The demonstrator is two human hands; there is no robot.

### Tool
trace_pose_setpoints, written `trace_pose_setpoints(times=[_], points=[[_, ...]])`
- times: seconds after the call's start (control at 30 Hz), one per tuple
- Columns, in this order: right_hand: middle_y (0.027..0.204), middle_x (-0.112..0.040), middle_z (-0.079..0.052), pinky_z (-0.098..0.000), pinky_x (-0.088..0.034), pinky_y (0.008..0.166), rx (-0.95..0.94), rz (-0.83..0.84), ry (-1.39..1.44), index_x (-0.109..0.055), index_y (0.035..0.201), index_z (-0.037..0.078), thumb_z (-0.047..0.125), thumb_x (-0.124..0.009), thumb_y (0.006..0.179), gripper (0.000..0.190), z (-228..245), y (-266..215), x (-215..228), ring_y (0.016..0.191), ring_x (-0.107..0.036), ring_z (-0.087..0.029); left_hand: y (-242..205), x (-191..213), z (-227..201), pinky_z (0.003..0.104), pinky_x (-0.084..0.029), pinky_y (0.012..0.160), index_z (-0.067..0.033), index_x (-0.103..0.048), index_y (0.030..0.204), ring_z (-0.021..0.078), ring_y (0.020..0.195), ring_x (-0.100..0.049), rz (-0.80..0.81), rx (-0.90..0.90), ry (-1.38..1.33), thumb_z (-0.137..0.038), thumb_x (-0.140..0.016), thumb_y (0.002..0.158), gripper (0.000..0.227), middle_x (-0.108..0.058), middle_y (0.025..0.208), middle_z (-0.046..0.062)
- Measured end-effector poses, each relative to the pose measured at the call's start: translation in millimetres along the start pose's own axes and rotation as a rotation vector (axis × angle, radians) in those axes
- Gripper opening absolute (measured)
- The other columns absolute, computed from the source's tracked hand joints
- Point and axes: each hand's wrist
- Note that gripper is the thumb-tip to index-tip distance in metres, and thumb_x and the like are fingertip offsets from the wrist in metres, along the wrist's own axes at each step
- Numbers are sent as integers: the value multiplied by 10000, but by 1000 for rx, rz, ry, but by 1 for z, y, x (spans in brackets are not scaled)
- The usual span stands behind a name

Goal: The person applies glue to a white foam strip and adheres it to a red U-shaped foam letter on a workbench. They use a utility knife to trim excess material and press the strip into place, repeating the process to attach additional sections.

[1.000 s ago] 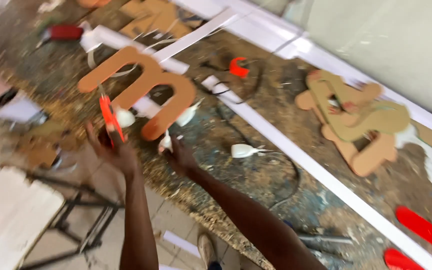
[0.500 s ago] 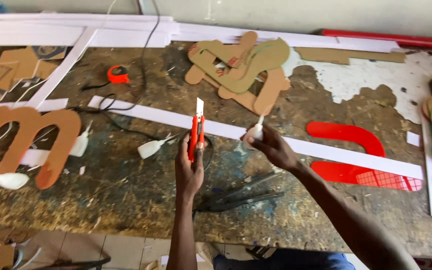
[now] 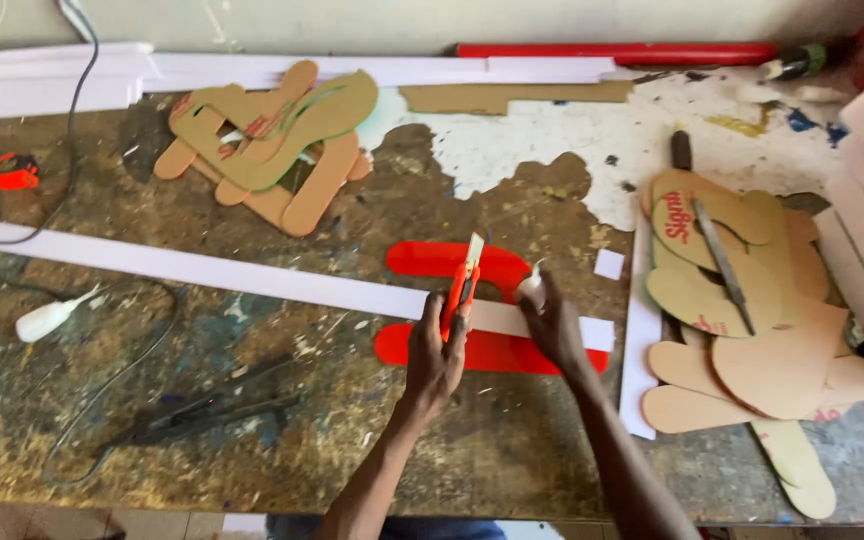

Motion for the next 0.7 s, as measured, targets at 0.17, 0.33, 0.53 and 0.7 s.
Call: trace_pose_setpoints(times=[0.17,0.33,0.53,0.7], points=[[1076,-737,-293,-668,-594,871,261,-136,39,-650,1386,64,306,-737,1108,378,-21,-8,-17,1079,-739,-555,13,-63,36,505,-598,675,-86,-690,1222,368,750,-800,-97,89,182,-410,-598,1157,343,-821,869,193],[1003,-750,-274,-641,-581,858,319,-212,59,-577,1328,49,334,-678,1173,340,-16,-3,-29,1029,-747,-498,19,-70,44,426,-554,620,-105,-697,1087,288,650,-750,-202,77,197,-473,-585,1179,396,-799,773,141],[973,-749,-235,-586,-578,858,382,-348,-53,-546,1293,103,477,-603,1182,395,-22,5,-36,1000,-719,-447,14,-74,41,415,-543,602,-95,-735,1065,277,589,-724,-209,-16,183,-451,-627,1182,390,-767,705,144],[943,-757,-218,-572,-576,838,454,-448,-112,-574,1288,82,381,-704,1132,361,-25,1,-46,969,-725,-427,1,-68,28,404,-546,607,-97,-727,1048,248,578,-708,-226,-96,137,-473,-603,1213,429,-750,698,147]])
Point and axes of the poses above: each hand's wrist, its own y-axis towards the middle knuckle, its own x-axis out of the back of the hand, z = x × y
